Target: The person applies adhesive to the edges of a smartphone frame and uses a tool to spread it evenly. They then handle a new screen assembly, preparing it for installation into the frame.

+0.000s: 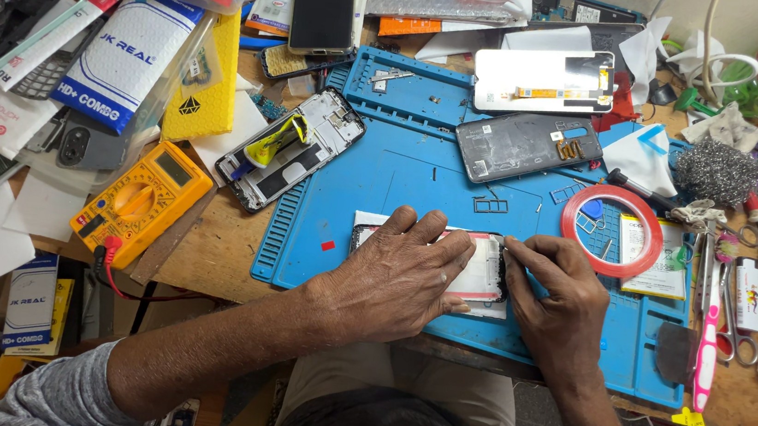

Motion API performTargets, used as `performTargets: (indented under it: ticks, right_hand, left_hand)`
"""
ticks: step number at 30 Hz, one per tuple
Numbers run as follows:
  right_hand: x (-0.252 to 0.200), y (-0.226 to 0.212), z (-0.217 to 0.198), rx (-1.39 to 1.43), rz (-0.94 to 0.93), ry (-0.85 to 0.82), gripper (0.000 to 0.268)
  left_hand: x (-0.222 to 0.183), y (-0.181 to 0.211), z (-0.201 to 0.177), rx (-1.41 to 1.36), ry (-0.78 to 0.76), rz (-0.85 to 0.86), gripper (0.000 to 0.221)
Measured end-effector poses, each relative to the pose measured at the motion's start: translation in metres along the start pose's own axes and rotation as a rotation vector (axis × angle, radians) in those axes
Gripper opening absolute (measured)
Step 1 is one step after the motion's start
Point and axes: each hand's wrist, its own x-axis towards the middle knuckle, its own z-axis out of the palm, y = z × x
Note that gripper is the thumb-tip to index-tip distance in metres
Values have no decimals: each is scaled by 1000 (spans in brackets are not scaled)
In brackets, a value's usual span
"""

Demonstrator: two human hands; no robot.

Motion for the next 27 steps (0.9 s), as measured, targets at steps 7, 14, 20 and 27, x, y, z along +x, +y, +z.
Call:
performTargets:
  ticks: [7,14,20,27]
  right_hand:
    - [-1,4,4,19,-24,-39,26]
    - [0,3,3,20,-34,-37,27]
    - [2,3,2,34,-28,-29,25]
    - [1,2,2,64,-23,-29,24]
  left_hand:
    - [0,0,-2,-14,-6,-3,71]
    - [-1,0,-1,6,43,6,71]
    - [1,0,-4,-22,-17,-11,71]
    - [1,0,-5,0,12,-1,71]
